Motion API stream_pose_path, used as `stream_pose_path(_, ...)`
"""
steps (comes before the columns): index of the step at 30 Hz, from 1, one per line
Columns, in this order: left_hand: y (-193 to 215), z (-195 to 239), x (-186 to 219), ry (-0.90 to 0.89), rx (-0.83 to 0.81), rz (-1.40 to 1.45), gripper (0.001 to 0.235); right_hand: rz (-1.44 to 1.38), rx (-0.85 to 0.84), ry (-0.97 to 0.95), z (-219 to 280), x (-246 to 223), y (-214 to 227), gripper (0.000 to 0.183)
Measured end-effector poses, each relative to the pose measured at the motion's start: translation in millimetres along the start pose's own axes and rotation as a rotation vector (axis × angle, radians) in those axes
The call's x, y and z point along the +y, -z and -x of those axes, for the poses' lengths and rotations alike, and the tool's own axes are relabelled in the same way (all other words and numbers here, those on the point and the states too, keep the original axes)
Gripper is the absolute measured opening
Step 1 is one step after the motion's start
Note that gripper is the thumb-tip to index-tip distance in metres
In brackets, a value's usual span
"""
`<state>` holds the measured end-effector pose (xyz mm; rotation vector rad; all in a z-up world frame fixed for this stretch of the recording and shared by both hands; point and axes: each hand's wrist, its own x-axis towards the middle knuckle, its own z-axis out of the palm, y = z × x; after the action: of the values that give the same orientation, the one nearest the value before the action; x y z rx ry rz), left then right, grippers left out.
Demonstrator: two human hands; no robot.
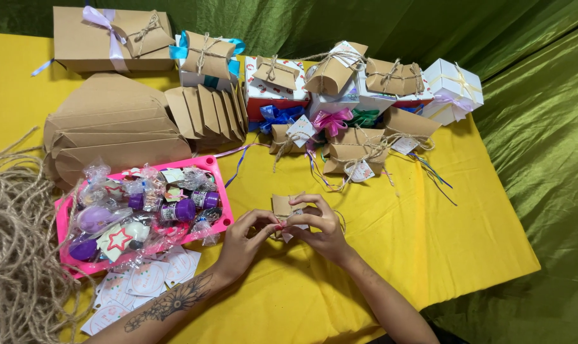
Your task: Assembling a small cardboard gift box by folding the pre-scored edges and tying it shut with twine.
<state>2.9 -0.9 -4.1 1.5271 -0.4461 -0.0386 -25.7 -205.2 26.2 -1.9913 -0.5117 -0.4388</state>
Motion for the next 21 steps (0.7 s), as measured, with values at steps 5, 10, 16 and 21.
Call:
stream_pose_path(5, 6.6, -3.1, 21.5, -0.178, -0.098, -0.124, 0.013, 0.06, 0.109, 0.047, 5.1, -7.9, 1.9, 0.012)
stream_pose_path(10, 10.7, -3.3, 43.6, -0.451, -0.193, -0.439, 0.034, -0.38, 0.14, -0.204, 23.5, 1.9, 5.1, 0.014)
stream_pose_path(16, 19.7, -10.5, 53.7, -0.198, -0.272, -0.271, 0.019, -0.461, 0.153, -0.242, 18.0, -2.1, 8.6, 0.009)
stream_pose_path(21, 36.2, -27.2, 72.2, -0.174, -0.236, -0.281, 0.016, -0.634, 0.309, -0.368, 15.4, 27.9, 24.5, 0.014)
